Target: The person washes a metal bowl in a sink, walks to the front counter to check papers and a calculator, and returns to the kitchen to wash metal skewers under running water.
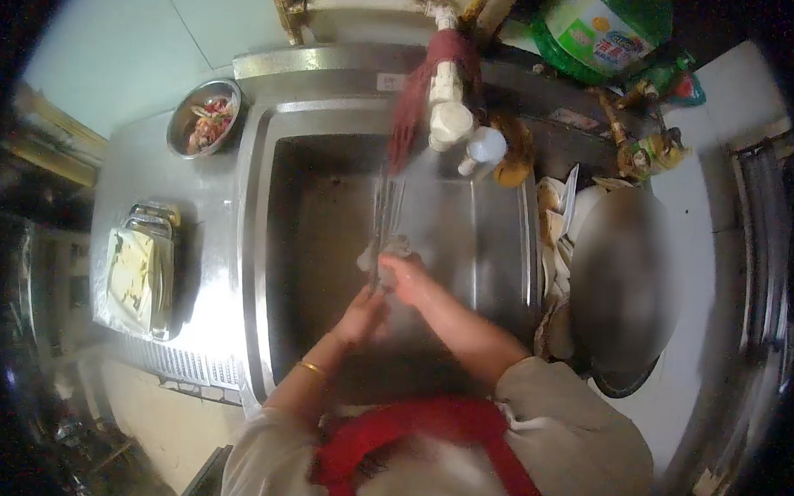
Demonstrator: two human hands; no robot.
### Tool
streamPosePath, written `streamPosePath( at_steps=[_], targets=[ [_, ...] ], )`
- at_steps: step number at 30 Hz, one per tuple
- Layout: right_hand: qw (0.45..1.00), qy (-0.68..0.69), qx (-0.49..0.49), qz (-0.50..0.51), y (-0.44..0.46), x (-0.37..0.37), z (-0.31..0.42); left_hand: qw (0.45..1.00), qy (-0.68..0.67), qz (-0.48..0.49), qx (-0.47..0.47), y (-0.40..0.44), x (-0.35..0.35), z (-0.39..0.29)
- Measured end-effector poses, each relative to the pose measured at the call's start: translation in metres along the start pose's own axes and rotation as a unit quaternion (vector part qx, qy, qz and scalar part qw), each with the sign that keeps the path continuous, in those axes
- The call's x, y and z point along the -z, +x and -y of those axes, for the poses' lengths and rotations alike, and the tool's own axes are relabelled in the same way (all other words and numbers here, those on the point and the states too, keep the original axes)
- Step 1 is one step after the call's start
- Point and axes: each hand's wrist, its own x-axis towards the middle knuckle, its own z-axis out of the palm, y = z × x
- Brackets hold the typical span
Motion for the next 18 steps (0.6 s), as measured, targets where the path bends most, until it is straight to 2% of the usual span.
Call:
streamPosePath(
  at_steps=[1, 2, 4, 5, 7, 8, 9, 10, 11, 13, 14, 15, 16, 17, 18],
  targets=[
    [0.999, 0.004, 0.040, 0.029, 0.017, 0.009, 0.002, 0.999, 0.017, -0.003, -0.029, 0.020, 0.001, 0.000],
    [0.998, -0.003, 0.039, 0.043, 0.030, 0.018, 0.000, 0.998, 0.033, -0.006, -0.058, 0.038, 0.002, 0.000],
    [0.997, -0.017, 0.038, 0.067, 0.039, 0.024, 0.007, 0.997, 0.039, -0.035, -0.054, 0.050, -0.003, -0.012],
    [0.993, -0.061, 0.105, 0.003, 0.040, 0.026, 0.005, 0.997, 0.039, -0.042, -0.050, 0.050, -0.007, -0.015],
    [0.992, 0.068, 0.096, -0.042, 0.060, 0.045, 0.007, 0.997, 0.004, -0.040, -0.064, 0.046, -0.008, -0.010],
    [0.985, 0.135, 0.090, -0.064, 0.070, 0.059, 0.009, 0.996, 0.041, -0.038, -0.063, 0.037, -0.001, -0.003],
    [0.973, 0.146, 0.143, -0.112, 0.036, 0.041, 0.045, 0.994, 0.081, -0.033, -0.062, 0.027, 0.004, -0.001],
    [0.958, 0.154, 0.177, -0.166, 0.057, 0.064, 0.064, 0.994, 0.059, -0.054, -0.078, 0.015, 0.005, 0.003],
    [0.932, 0.176, 0.261, -0.182, 0.060, 0.072, 0.090, 0.992, 0.038, -0.075, -0.091, 0.002, 0.006, 0.002],
    [0.914, 0.099, 0.363, -0.156, 0.042, 0.070, 0.162, 0.990, 0.053, -0.097, -0.088, -0.026, 0.002, -0.018],
    [0.882, -0.080, 0.453, -0.107, 0.029, 0.069, 0.196, 0.988, 0.060, -0.110, -0.086, -0.035, 0.001, -0.024],
    [0.816, -0.226, 0.522, -0.103, 0.011, 0.047, 0.227, 0.988, 0.043, -0.116, -0.089, -0.037, 0.004, -0.024],
    [0.804, -0.316, 0.471, -0.178, 0.033, 0.055, 0.258, 0.988, 0.026, -0.123, -0.094, -0.039, 0.005, -0.025],
    [0.796, -0.265, 0.543, -0.030, 0.029, 0.040, 0.275, 0.987, 0.008, -0.129, -0.099, -0.041, 0.005, -0.025],
    [0.821, -0.312, 0.478, 0.012, 0.017, 0.030, 0.295, 0.987, 0.010, -0.128, -0.095, -0.044, 0.004, -0.027]
  ],
)
